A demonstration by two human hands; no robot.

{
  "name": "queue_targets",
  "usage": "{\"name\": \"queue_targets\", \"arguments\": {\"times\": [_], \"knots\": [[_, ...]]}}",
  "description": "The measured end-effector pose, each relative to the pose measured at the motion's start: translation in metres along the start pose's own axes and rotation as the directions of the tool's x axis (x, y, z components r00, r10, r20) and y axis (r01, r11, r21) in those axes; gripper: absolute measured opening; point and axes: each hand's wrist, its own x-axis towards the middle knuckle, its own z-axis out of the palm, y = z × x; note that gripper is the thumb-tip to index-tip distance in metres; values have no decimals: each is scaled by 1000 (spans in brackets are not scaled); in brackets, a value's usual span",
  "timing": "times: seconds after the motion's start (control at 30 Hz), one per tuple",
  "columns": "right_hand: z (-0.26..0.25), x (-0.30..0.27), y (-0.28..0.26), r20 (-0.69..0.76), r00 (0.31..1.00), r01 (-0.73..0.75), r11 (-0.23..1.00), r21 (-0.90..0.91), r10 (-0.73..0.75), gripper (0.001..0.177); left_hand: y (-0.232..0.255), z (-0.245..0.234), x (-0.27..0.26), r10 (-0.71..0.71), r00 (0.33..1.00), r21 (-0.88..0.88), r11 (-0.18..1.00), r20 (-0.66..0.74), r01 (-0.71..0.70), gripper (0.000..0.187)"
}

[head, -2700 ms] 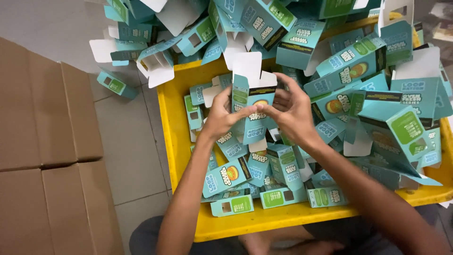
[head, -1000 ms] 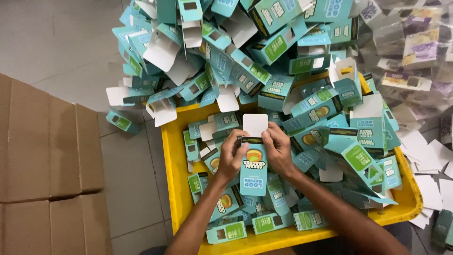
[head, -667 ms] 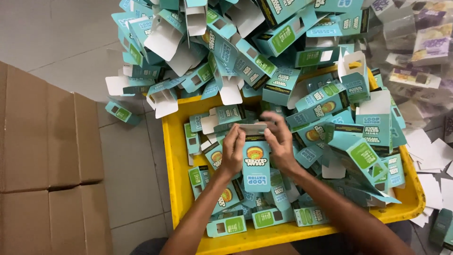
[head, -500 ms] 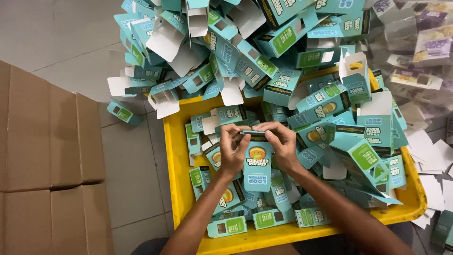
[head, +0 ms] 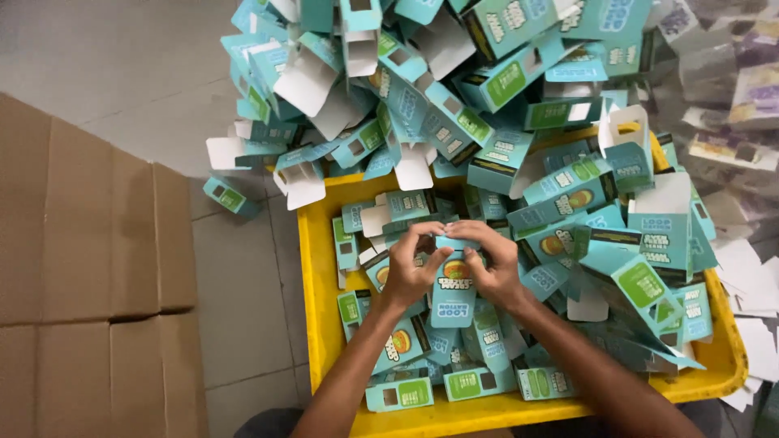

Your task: The person folds cardboard boxes from a flat state into rectangular shapes by hand and places them back into a yellow crate.

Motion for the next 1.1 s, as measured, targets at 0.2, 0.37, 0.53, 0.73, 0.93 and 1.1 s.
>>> {"name": "queue_targets", "arguments": {"times": [0.2, 0.37, 0.53, 0.73, 0.93, 1.1], "knots": [[-1, 3, 3, 4, 999, 48, 999, 0, -48, 28, 18, -10, 12, 99, 995, 105, 989, 30, -102, 14], [1, 10, -5, -3, 999, 51, 998, 21, -51, 29, 21, -16, 16, 69, 996, 56, 996, 50, -72, 21], [3, 9, 1, -35, 998, 45, 998, 37, -43, 29, 32, -25, 22, 54, 988, 29, 998, 145, -59, 37], [2, 13, -4, -38, 999, 8, 999, 40, -7, 27, 31, -30, 17, 18, 986, 101, 994, 168, -36, 55], [2, 11, 1, -33, 999, -4, 1000, 4, 4, 25, 36, -37, 23, 36, 980, 87, 995, 197, -54, 45], [3, 7, 3, -80, 995, -65, 998, -10, 64, 25, 39, -39, 24, 95, 969, 105, 987, 226, -121, 45]]}}
